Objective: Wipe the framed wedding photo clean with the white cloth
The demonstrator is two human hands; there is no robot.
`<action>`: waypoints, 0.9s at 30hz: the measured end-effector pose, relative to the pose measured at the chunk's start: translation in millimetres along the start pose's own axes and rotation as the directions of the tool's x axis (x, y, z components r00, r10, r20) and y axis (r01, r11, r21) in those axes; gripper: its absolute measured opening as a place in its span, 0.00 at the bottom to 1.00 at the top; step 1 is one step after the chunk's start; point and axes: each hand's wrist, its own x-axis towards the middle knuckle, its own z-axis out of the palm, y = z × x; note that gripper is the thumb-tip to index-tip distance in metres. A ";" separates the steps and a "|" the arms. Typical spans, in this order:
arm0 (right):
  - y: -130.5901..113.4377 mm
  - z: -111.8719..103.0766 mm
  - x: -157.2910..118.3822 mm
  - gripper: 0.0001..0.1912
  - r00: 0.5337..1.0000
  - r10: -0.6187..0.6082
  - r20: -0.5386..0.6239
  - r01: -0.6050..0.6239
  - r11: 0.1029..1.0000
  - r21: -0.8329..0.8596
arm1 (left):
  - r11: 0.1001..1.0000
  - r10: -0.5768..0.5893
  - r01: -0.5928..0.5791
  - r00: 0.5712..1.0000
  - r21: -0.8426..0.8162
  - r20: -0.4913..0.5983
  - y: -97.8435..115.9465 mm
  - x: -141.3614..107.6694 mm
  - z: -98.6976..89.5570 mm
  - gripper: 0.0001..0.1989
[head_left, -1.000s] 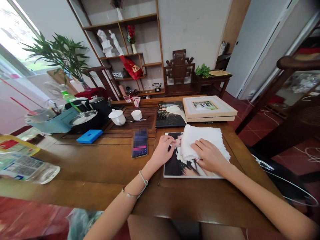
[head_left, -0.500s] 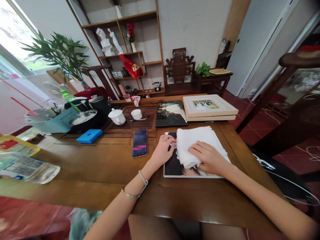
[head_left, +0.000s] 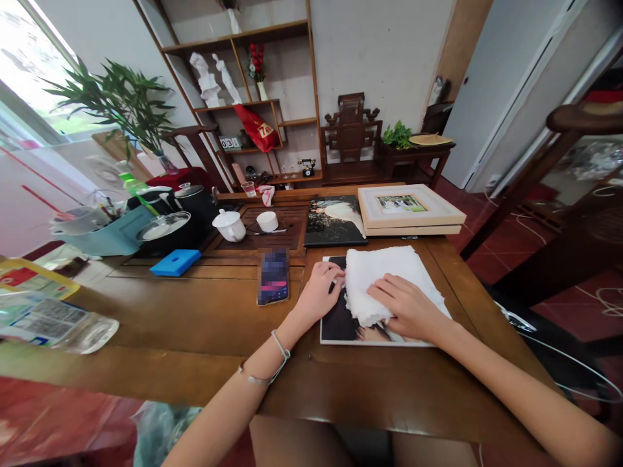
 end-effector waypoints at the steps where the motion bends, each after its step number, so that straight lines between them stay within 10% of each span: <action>1: 0.1 -0.1 0.1 0.21 1.000 -0.002 0.001 0.002 1.000 -0.001 | 1.000 -0.002 0.002 1.000 0.000 0.001 0.1 0.1 0.0 0.07; 12: 8.1 3.1 -0.1 0.17 0.983 0.179 -0.035 -0.182 0.978 -0.105 | 1.000 -0.001 0.001 1.000 0.010 0.000 1.8 -0.1 -1.9 0.06; 27: 11.4 6.3 -1.8 0.17 0.993 0.108 -0.043 -0.114 0.984 -0.138 | 1.000 -0.010 0.010 1.000 0.015 0.012 2.6 0.1 -2.3 0.06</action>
